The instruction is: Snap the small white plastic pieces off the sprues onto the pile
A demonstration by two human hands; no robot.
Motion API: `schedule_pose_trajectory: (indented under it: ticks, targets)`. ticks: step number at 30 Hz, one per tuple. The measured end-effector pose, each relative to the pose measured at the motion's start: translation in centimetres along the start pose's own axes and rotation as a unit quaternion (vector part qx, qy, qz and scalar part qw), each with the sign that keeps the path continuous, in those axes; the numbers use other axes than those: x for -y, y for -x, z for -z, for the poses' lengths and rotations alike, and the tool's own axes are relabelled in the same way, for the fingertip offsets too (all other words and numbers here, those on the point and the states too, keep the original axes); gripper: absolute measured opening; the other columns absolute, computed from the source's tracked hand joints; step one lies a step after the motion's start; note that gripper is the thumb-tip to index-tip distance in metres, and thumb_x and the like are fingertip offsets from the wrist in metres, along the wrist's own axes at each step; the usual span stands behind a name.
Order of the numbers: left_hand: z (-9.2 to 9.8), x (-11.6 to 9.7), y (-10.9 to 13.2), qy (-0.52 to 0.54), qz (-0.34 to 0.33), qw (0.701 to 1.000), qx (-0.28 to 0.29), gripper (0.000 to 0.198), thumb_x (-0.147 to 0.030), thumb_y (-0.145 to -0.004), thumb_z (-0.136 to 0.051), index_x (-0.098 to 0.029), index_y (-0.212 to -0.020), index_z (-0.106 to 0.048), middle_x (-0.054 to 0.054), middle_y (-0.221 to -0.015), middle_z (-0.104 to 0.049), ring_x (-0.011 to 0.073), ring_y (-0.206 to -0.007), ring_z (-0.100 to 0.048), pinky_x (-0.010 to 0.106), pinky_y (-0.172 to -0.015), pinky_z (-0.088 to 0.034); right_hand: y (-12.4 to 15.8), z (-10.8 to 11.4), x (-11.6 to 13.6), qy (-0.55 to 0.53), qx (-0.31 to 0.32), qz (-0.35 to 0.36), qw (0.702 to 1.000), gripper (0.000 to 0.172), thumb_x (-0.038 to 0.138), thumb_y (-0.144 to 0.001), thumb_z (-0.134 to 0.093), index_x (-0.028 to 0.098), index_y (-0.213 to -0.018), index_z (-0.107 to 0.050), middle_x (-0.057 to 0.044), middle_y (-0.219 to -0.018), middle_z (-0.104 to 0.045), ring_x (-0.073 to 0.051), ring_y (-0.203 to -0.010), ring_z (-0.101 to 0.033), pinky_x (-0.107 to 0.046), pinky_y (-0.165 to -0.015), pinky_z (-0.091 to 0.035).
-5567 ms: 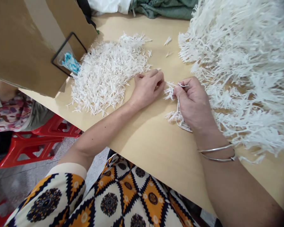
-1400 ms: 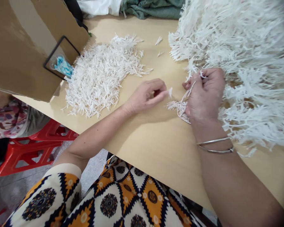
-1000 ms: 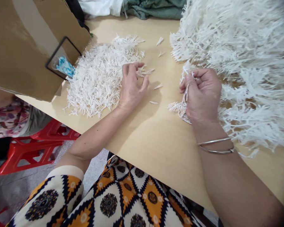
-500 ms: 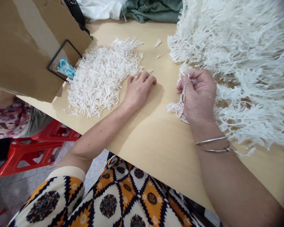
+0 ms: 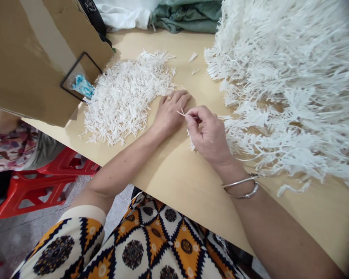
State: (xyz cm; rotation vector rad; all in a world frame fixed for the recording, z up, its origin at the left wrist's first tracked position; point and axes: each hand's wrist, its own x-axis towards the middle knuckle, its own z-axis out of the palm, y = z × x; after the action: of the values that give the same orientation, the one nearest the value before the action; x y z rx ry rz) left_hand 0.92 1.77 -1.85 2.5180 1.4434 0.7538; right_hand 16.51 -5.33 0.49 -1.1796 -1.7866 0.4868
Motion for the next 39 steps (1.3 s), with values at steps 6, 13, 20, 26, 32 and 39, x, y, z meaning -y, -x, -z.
schedule_pose_trajectory:
  ticks: [6,13,20,26,32,39]
  targets:
    - [0.1,2.0,0.0,0.003,0.036,0.998,-0.057,0.031,-0.028,-0.102,-0.056,-0.030,-0.132,-0.062,0.010,-0.149,-0.065,0.0300,-0.138,-0.059,0.053,-0.118,-0.041,0.2,-0.1,0.3,0.008,0.010,-0.002,1.000,0.022,0.041,-0.104,-0.054,0.026,-0.090,-0.061,0.000,-0.076,-0.065,-0.018,-0.072,-0.061,-0.037,-0.080,-0.048]
    - [1.9,0.2,0.0,0.027,-0.002,0.999,-0.023,0.027,-0.026,-0.103,-0.053,-0.028,-0.128,-0.064,0.008,-0.141,-0.070,0.0262,-0.134,-0.063,0.048,-0.114,-0.043,-1.7,3.6,1.5,-0.102,-0.041,-0.058,0.992,0.022,0.036,-0.107,-0.053,0.026,-0.097,-0.070,-0.004,-0.091,-0.074,-0.020,-0.088,-0.071,-0.039,-0.088,-0.056]
    - [2.4,-0.6,0.3,0.058,-0.022,0.998,0.015,0.019,-0.027,-0.105,-0.056,-0.026,-0.115,-0.071,0.005,-0.127,-0.077,0.0240,-0.123,-0.068,0.045,-0.109,-0.041,-2.0,6.8,1.0,0.104,0.062,-0.045,0.992,0.019,0.022,-0.091,-0.058,0.025,-0.100,-0.075,-0.006,-0.097,-0.080,-0.027,-0.087,-0.073,-0.045,-0.081,-0.054]
    - [2.6,-1.1,0.5,0.067,-0.025,0.997,0.027,0.021,-0.027,-0.106,-0.054,-0.025,-0.118,-0.071,0.004,-0.126,-0.077,0.0215,-0.118,-0.069,0.044,-0.109,-0.039,-1.5,7.9,-1.0,0.134,0.172,0.025,0.976,0.015,0.023,-0.087,-0.060,0.030,-0.090,-0.074,-0.006,-0.090,-0.076,-0.028,-0.086,-0.066,-0.047,-0.083,-0.052]
    - [2.3,-0.8,0.4,0.053,-0.013,0.998,0.014,0.021,-0.033,-0.107,-0.054,-0.026,-0.119,-0.070,0.005,-0.126,-0.077,0.0235,-0.122,-0.068,0.045,-0.109,-0.041,-0.8,4.7,-2.5,0.175,0.164,0.039,0.970,0.009,0.023,-0.081,-0.070,0.026,-0.073,-0.065,-0.005,-0.077,-0.066,-0.026,-0.079,-0.059,-0.049,-0.089,-0.049]
    - [2.0,-0.3,0.1,0.079,0.027,0.991,-0.105,0.027,-0.035,-0.108,-0.051,-0.024,-0.130,-0.061,0.010,-0.130,-0.072,0.0205,-0.113,-0.068,0.039,-0.103,-0.049,-1.8,4.0,-2.3,-0.003,-0.059,-0.120,0.991,0.013,0.019,-0.086,-0.066,0.028,-0.087,-0.057,0.003,-0.072,-0.060,-0.017,-0.064,-0.053,-0.036,-0.068,-0.043]
